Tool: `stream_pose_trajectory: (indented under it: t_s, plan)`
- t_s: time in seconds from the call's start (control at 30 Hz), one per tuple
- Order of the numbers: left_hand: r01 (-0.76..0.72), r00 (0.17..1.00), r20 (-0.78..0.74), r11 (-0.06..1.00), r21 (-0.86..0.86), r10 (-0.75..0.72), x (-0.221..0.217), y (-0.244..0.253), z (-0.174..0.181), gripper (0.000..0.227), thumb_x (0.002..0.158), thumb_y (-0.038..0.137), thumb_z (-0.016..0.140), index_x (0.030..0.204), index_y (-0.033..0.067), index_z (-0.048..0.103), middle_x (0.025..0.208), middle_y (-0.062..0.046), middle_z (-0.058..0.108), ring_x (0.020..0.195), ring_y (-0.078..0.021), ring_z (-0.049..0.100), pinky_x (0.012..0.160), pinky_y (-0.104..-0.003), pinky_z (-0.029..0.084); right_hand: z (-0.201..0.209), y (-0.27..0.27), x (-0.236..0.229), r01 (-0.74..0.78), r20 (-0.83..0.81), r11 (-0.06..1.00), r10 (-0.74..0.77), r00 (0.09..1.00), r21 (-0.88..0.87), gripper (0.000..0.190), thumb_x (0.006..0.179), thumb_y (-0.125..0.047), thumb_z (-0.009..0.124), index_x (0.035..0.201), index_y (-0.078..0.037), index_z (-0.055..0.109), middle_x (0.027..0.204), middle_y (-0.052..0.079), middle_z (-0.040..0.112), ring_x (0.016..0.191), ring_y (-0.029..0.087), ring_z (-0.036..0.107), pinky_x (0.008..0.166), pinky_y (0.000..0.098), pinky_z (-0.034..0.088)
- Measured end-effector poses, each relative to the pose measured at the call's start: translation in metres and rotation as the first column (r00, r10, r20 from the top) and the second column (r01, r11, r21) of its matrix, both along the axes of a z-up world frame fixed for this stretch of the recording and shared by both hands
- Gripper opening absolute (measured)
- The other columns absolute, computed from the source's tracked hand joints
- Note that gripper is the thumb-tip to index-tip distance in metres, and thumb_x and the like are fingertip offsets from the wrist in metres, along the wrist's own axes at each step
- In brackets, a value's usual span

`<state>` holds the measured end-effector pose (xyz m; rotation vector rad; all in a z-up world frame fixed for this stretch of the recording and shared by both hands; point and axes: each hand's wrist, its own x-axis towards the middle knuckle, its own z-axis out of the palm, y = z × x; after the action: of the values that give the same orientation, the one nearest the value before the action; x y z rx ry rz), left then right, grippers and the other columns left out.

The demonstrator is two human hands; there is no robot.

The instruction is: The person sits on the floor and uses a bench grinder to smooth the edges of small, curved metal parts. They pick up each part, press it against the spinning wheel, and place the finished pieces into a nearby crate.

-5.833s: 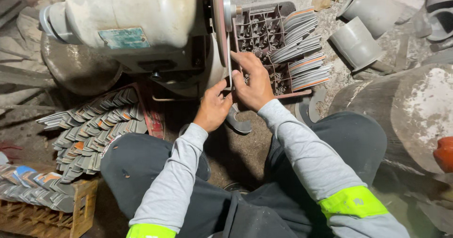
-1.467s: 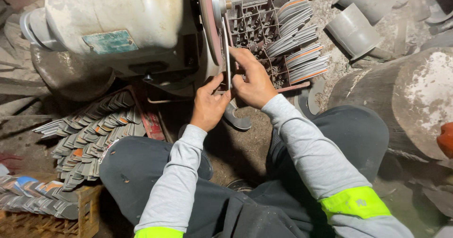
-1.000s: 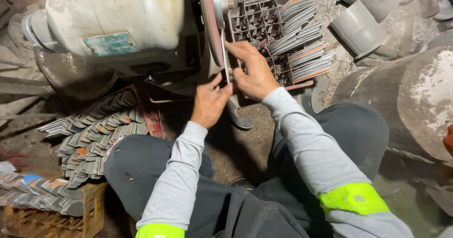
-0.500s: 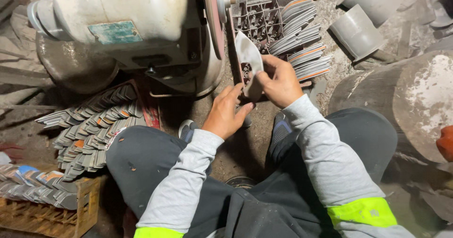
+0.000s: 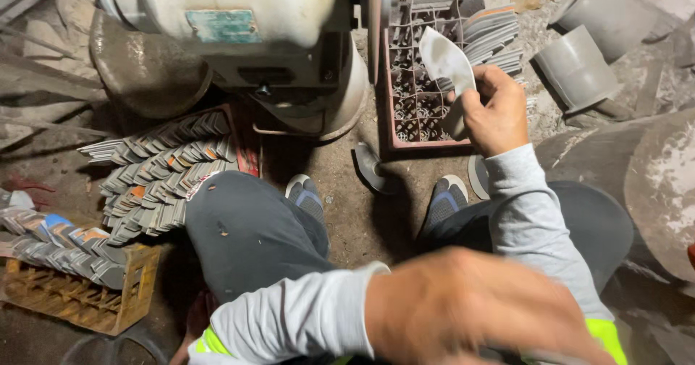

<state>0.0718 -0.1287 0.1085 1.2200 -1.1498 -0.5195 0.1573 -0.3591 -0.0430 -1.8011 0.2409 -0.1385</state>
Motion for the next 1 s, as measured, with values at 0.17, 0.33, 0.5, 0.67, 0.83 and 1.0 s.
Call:
stream_pose_trajectory:
  t_s: [0.17,0.33,0.5,0.67,0.83,1.0]
  plan:
    - [-0.429,0.599,-0.576,0.830,0.356,0.556,0.059,-0.011,-0.081,0.019,0.099,0.019,0.068,0.104,0.0010,0.074,0.093,-0.008,0.074,0.081,-0.0161,0.068,0.078,-0.031,0.059,-0.024,0.010,-0.003,0.001,0.024,0.987,-0.004,1.000,0.158,0.021,0.090,0.002,0.059,0.110,-0.002,0.055,0.093,0.003,0.070,0.081,0.009,0.071,0.071,0.0235,0.058]
    - [-0.376,0.261,-0.812,0.829,0.413,0.523,0.064,0.002,-0.177,0.019,0.101,0.020,0.063,0.102,0.0012,0.066,0.095,-0.006,0.067,0.083,-0.0159,0.065,0.074,-0.033,0.058,-0.048,0.017,-0.012,0.038,0.036,0.996,-0.035,0.999,-0.081,0.027,0.090,0.000,0.075,0.105,-0.003,0.052,0.088,0.002,0.060,0.073,0.006,0.052,0.063,0.0224,0.043]
    - [-0.507,0.646,-0.317,0.700,0.502,0.695,0.062,-0.003,-0.183,0.039,0.089,0.014,0.073,0.122,-0.0004,0.061,0.101,-0.010,0.067,0.088,-0.0229,0.068,0.076,-0.035,0.057,-0.047,0.027,-0.012,0.030,0.090,0.999,-0.033,0.995,0.035,0.030,0.090,0.001,0.077,0.104,-0.003,0.052,0.090,0.001,0.059,0.077,0.006,0.055,0.067,0.0224,0.048]
    - [-0.700,0.702,0.279,0.561,0.442,0.655,0.063,-0.002,-0.166,0.066,0.077,0.008,0.079,0.138,-0.0019,0.054,0.118,-0.021,0.063,0.106,-0.0367,0.065,0.094,-0.041,0.053,-0.040,0.049,-0.017,0.035,0.000,0.971,-0.036,0.999,0.237,0.026,0.086,0.004,0.070,0.102,-0.004,0.052,0.091,0.001,0.064,0.078,0.007,0.064,0.068,0.0230,0.055]
    - [-0.698,0.700,0.301,0.530,0.481,0.648,0.069,0.000,-0.163,0.061,0.081,0.009,0.077,0.138,-0.0010,0.056,0.116,-0.021,0.064,0.106,-0.0384,0.064,0.095,-0.042,0.052,-0.030,0.052,-0.017,0.033,-0.017,0.943,-0.029,0.999,0.331,0.023,0.089,0.001,0.070,0.102,-0.004,0.052,0.090,0.001,0.064,0.072,0.005,0.062,0.062,0.0220,0.054]
    - [-0.703,0.692,0.282,0.533,0.471,0.664,0.075,0.001,-0.167,0.061,0.080,0.007,0.077,0.137,-0.0020,0.057,0.112,-0.021,0.064,0.103,-0.0354,0.066,0.091,-0.040,0.054,-0.021,0.057,-0.013,-0.030,0.000,0.964,0.031,1.000,0.265,0.025,0.095,0.001,0.070,0.111,-0.001,0.051,0.094,0.003,0.060,0.077,0.006,0.056,0.064,0.0222,0.050]
